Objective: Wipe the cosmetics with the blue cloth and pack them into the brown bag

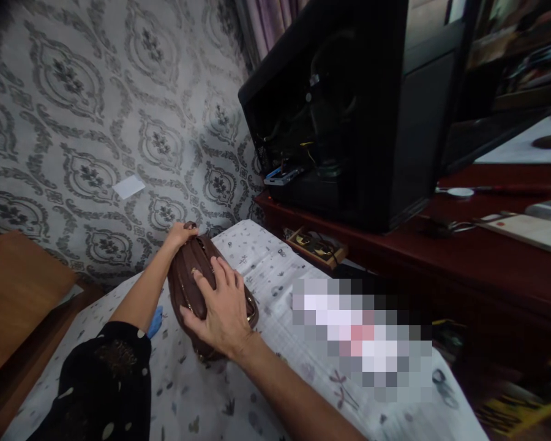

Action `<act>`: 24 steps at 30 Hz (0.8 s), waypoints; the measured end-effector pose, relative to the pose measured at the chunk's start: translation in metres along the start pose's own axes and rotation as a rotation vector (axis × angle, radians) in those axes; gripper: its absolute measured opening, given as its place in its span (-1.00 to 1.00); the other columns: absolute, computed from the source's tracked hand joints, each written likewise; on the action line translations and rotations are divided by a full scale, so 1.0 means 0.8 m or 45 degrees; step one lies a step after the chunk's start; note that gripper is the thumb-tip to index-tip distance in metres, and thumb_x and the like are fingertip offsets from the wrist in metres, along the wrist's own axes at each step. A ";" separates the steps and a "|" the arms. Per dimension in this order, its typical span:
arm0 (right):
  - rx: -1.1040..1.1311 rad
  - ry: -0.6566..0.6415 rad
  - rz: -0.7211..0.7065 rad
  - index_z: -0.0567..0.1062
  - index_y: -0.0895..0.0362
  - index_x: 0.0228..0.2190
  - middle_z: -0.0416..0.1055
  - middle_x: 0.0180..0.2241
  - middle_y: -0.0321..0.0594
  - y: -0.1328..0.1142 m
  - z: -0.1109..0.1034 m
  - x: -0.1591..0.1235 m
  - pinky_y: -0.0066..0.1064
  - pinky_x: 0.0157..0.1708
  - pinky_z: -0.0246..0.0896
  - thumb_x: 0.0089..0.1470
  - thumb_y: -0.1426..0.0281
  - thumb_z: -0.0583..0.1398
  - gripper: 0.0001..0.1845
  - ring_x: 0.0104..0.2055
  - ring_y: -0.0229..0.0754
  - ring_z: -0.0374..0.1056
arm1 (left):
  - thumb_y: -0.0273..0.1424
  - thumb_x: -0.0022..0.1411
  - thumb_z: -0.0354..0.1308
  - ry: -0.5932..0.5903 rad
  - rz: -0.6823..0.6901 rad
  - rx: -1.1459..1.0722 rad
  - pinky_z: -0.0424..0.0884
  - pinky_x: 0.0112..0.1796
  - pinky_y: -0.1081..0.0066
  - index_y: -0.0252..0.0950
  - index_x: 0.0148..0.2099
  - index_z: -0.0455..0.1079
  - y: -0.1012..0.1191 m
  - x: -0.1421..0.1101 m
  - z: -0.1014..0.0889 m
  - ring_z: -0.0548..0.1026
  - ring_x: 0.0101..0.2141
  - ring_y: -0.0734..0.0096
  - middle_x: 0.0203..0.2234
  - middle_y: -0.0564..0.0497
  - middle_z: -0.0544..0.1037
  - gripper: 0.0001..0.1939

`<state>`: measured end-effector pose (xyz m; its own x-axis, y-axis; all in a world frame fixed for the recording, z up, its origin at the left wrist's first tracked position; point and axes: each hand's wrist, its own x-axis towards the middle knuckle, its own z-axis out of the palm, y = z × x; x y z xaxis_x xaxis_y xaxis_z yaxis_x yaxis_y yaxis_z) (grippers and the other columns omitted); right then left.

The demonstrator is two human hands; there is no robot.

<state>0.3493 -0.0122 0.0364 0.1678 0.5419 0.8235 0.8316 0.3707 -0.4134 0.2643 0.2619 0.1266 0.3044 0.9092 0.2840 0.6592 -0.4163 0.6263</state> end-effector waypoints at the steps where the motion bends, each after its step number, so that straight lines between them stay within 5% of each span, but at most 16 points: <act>1: 0.001 0.002 0.002 0.45 0.13 0.10 0.20 0.23 0.21 0.000 0.000 0.000 0.10 0.14 0.11 0.08 0.08 0.25 -0.39 0.30 0.25 0.08 | -0.25 -0.11 0.35 0.023 -0.002 -0.007 0.13 -0.51 0.45 -0.24 -0.50 0.38 -0.001 -0.002 0.000 0.37 -0.54 0.37 -0.70 0.13 0.33 -0.76; 12: 0.020 -0.105 0.046 0.46 0.08 0.11 0.34 0.12 0.11 -0.002 -0.008 0.005 0.05 0.13 0.14 0.22 0.11 0.18 -0.50 0.24 0.15 0.17 | -0.14 -0.05 0.24 0.083 0.165 -0.046 0.07 -0.49 0.45 -0.27 -0.60 0.32 0.016 -0.037 -0.009 0.19 -0.57 0.48 -0.69 0.15 0.20 -0.67; 18: -0.020 -0.081 0.062 0.46 0.09 0.08 0.19 0.27 0.13 -0.003 -0.006 0.003 0.04 0.17 0.10 0.17 0.15 0.21 -0.51 0.31 0.18 0.09 | -0.19 -0.03 0.25 0.004 0.232 0.088 0.04 -0.47 0.44 -0.26 -0.62 0.26 0.032 -0.053 -0.014 0.18 -0.54 0.47 -0.71 0.17 0.21 -0.67; 24: -0.118 -0.026 0.087 0.37 0.26 0.15 0.30 0.24 0.15 -0.005 0.000 0.001 0.10 0.23 -0.03 0.17 0.13 0.17 -0.36 0.34 0.20 0.05 | -0.22 0.02 0.25 0.038 0.229 0.156 0.04 -0.46 0.42 -0.26 -0.58 0.32 0.039 -0.063 -0.014 0.22 -0.54 0.44 -0.68 0.15 0.31 -0.71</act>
<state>0.3463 -0.0132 0.0390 0.2157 0.5792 0.7862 0.8642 0.2616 -0.4298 0.2615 0.2032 0.1400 0.4049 0.8194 0.4058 0.6755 -0.5671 0.4712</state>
